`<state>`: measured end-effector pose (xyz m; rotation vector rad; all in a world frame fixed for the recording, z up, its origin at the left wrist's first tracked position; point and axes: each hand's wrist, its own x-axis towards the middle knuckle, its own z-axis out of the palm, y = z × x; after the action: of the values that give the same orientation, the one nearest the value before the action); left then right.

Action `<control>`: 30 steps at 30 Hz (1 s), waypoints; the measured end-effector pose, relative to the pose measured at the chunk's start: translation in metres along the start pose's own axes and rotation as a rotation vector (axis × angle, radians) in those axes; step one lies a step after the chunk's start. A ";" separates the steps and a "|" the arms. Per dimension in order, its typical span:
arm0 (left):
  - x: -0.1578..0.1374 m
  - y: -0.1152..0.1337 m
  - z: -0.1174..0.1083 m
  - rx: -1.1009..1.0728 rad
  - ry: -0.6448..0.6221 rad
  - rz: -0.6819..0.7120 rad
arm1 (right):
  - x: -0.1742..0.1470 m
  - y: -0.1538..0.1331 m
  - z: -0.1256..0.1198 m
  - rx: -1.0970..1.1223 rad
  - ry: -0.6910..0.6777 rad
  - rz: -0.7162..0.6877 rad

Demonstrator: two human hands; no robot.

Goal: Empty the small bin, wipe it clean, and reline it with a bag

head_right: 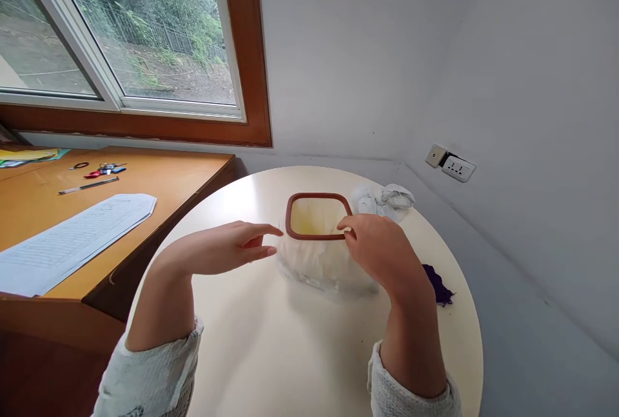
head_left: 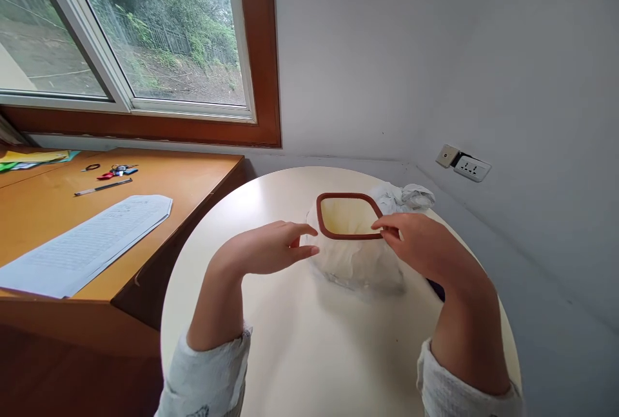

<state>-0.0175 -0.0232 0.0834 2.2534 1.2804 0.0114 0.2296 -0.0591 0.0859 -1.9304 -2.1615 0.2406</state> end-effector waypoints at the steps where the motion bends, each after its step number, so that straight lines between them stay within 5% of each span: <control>1: 0.002 0.000 0.001 0.006 -0.015 0.009 | 0.001 -0.001 0.001 -0.001 0.044 0.005; 6: 0.022 -0.015 0.007 0.063 -0.059 -0.052 | 0.009 -0.026 0.013 0.069 0.148 -0.130; 11: 0.056 -0.037 0.022 0.062 -0.177 -0.164 | 0.018 -0.043 0.032 -0.070 0.010 -0.164; 19: 0.082 -0.049 0.046 0.020 -0.317 -0.205 | 0.021 -0.040 0.040 -0.062 -0.020 -0.230; 30: 0.085 -0.063 0.039 -0.002 -0.112 -0.252 | 0.002 -0.017 0.019 -0.009 -0.086 -0.332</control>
<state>-0.0106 0.0520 -0.0002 2.0450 1.4919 -0.2026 0.2078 -0.0581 0.0728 -1.5564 -2.4970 0.2579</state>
